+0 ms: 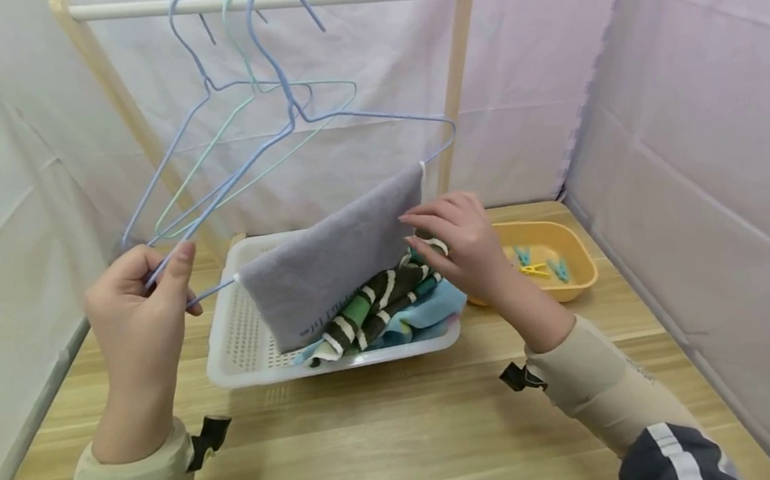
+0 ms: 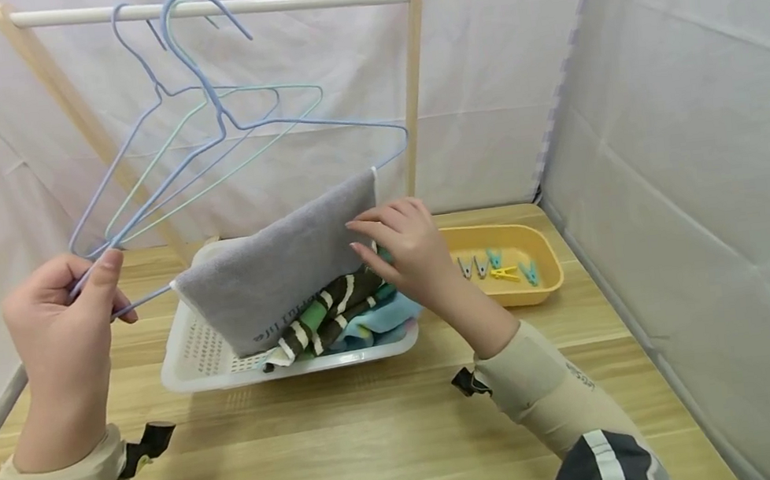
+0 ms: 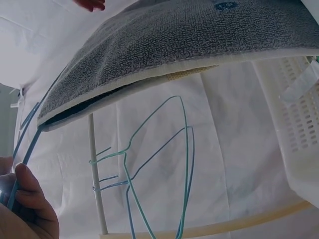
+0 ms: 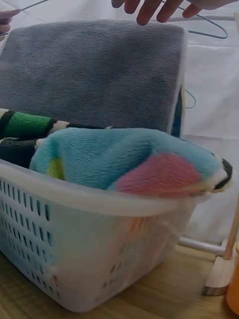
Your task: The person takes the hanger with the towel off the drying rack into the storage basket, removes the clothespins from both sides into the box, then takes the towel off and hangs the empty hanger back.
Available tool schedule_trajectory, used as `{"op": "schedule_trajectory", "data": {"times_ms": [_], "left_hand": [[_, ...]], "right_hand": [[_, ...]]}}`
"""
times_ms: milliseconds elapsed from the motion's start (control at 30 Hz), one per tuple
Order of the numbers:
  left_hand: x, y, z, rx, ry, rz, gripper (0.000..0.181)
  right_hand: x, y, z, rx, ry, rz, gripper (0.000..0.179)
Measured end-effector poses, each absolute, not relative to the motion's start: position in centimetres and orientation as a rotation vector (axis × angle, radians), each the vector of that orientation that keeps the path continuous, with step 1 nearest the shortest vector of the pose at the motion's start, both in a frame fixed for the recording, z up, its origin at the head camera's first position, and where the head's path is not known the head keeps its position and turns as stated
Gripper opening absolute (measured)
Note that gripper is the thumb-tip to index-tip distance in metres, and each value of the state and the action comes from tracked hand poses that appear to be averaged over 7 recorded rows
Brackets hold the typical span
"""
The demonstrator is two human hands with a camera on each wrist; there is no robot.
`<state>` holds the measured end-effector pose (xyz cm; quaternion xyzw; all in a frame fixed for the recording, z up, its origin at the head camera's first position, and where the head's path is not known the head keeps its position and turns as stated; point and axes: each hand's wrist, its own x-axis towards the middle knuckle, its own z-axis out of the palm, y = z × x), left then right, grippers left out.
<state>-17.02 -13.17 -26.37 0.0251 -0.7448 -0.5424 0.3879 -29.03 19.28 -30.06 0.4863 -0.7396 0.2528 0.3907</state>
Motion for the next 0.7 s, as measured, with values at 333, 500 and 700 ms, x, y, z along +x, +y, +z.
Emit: {"op": "schedule_trajectory", "data": {"times_ms": [333,500,700], "left_hand": [[-17.2,-13.0,-26.6,0.053,-1.909,-1.361,0.04],[-17.2,-13.0,-26.7,0.03,-1.901,-1.368,0.038],[-17.4,-13.0,-26.7,0.007,-1.899,-1.363,0.037]], "right_hand": [[-28.6,16.7,-29.3,1.257,-1.813,0.688,0.026],[-28.7,15.4,-29.2,1.264,-1.804,0.678,0.025],[-28.8,14.3,-29.0,1.261,-1.812,0.644,0.031]]}}
